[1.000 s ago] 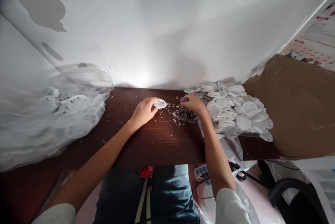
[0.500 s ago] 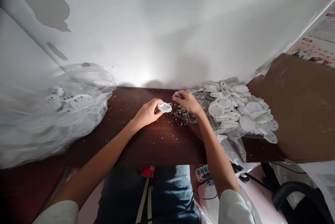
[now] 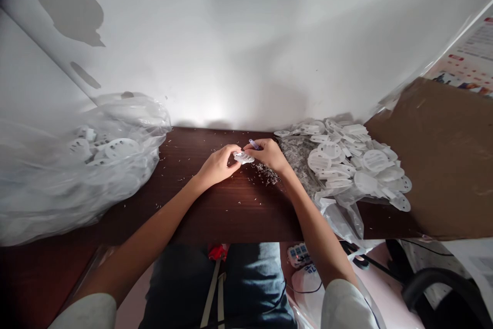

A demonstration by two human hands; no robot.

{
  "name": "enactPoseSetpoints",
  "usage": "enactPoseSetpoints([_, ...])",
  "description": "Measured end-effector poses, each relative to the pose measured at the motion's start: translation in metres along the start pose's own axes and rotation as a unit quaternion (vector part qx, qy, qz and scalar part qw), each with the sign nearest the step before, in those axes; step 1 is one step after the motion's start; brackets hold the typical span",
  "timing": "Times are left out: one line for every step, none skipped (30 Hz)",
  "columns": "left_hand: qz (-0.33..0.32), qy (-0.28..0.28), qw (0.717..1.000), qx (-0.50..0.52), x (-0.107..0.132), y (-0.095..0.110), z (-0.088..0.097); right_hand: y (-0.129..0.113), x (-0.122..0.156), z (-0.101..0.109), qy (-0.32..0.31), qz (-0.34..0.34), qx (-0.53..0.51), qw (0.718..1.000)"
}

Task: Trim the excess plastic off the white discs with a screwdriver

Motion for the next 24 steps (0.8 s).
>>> enactPoseSetpoints([-0.001, 0.001, 1.000, -0.001, -0.0002, 0.0005, 0.0004, -0.0001, 0.0002, -0.0007, 0.001, 0.001, 0.002, 1.000])
enactPoseSetpoints([-0.001, 0.002, 1.000, -0.002, -0.0004, 0.0010, 0.0007, -0.0002, 0.0004, -0.0015, 0.001, 0.002, 0.005, 1.000])
enactPoseSetpoints([-0.001, 0.002, 1.000, -0.003, -0.0006, 0.0015, 0.0011, -0.0003, 0.0006, -0.0022, 0.003, 0.003, 0.007, 1.000])
enactPoseSetpoints([-0.002, 0.003, 1.000, -0.004, -0.0008, 0.0020, 0.0014, -0.0004, 0.0008, -0.0029, 0.003, 0.005, 0.009, 1.000])
enactPoseSetpoints([-0.005, 0.005, 1.000, -0.005, -0.0010, 0.0026, 0.0018, -0.0004, 0.0010, -0.0035, 0.003, 0.007, 0.009, 1.000])
enactPoseSetpoints([-0.009, 0.009, 1.000, -0.006, -0.0013, 0.0033, 0.0024, -0.0005, 0.0011, -0.0039, 0.004, 0.009, 0.007, 1.000])
enactPoseSetpoints([-0.015, 0.013, 1.000, -0.007, -0.0016, 0.0041, 0.0030, -0.0007, 0.0013, -0.0043, 0.003, 0.010, 0.005, 1.000])
enactPoseSetpoints([-0.020, 0.018, 1.000, -0.007, -0.0020, 0.0049, 0.0037, -0.0012, 0.0016, -0.0046, 0.003, 0.010, 0.003, 1.000])
enactPoseSetpoints([-0.025, 0.023, 0.999, -0.007, -0.0025, 0.0056, 0.0043, -0.0018, 0.0019, -0.0048, 0.003, 0.008, 0.000, 1.000])
enactPoseSetpoints([-0.029, 0.026, 0.999, -0.007, -0.0031, 0.0061, 0.0049, -0.0026, 0.0025, -0.0051, 0.001, 0.003, -0.004, 1.000])
enactPoseSetpoints([-0.030, 0.029, 0.999, -0.007, -0.0036, 0.0063, 0.0054, -0.0034, 0.0032, -0.0055, -0.002, -0.006, -0.010, 1.000])
enactPoseSetpoints([-0.030, 0.031, 0.999, -0.006, -0.0041, 0.0064, 0.0059, -0.0042, 0.0040, -0.0062, -0.006, -0.019, -0.020, 1.000])
enactPoseSetpoints([-0.028, 0.032, 0.999, -0.005, -0.0045, 0.0064, 0.0064, -0.0049, 0.0049, -0.0069, -0.010, -0.033, -0.035, 0.999])
enactPoseSetpoints([-0.026, 0.033, 0.999, -0.005, -0.0049, 0.0062, 0.0067, -0.0056, 0.0057, -0.0076, -0.013, -0.048, -0.053, 0.997])
enactPoseSetpoints([-0.023, 0.032, 0.999, -0.004, -0.0050, 0.0060, 0.0070, -0.0061, 0.0063, -0.0080, -0.014, -0.061, -0.071, 0.996])
enactPoseSetpoints([-0.019, 0.030, 0.999, -0.005, -0.0051, 0.0057, 0.0071, -0.0063, 0.0066, -0.0079, -0.008, -0.072, -0.086, 0.994])
enactPoseSetpoints([-0.017, 0.028, 0.999, -0.005, -0.0050, 0.0055, 0.0072, -0.0060, 0.0065, -0.0074, 0.001, -0.080, -0.098, 0.992])
enactPoseSetpoints([-0.015, 0.026, 1.000, -0.006, -0.0048, 0.0054, 0.0072, -0.0054, 0.0063, -0.0065, 0.011, -0.085, -0.105, 0.991])
enactPoseSetpoints([-0.015, 0.023, 1.000, -0.007, -0.0046, 0.0054, 0.0071, -0.0044, 0.0059, -0.0056, 0.022, -0.089, -0.109, 0.990])
enactPoseSetpoints([-0.016, 0.022, 1.000, -0.007, -0.0045, 0.0055, 0.0071, -0.0032, 0.0054, -0.0048, 0.030, -0.092, -0.112, 0.989])
enactPoseSetpoints([-0.019, 0.022, 1.000, -0.007, -0.0044, 0.0058, 0.0073, -0.0020, 0.0049, -0.0044, 0.036, -0.092, -0.113, 0.989])
enactPoseSetpoints([-0.022, 0.023, 0.999, -0.007, -0.0043, 0.0060, 0.0074, -0.0009, 0.0045, -0.0045, 0.036, -0.091, -0.112, 0.989])
enactPoseSetpoints([-0.025, 0.025, 0.999, -0.007, -0.0043, 0.0062, 0.0076, 0.0001, 0.0042, -0.0051, 0.032, -0.090, -0.109, 0.989])
enactPoseSetpoints([-0.030, 0.026, 0.999, -0.007, -0.0043, 0.0066, 0.0078, 0.0011, 0.0040, -0.0060, 0.028, -0.089, -0.105, 0.990])
Point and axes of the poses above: each hand's wrist, its own x-axis away from the middle knuckle, its own z-axis out of the back of the hand, y = z × x, the point moved 5 cm from there along -x, towards the middle knuckle, and after that the axes turned 8 degrees about y, right-handed, at the moved point
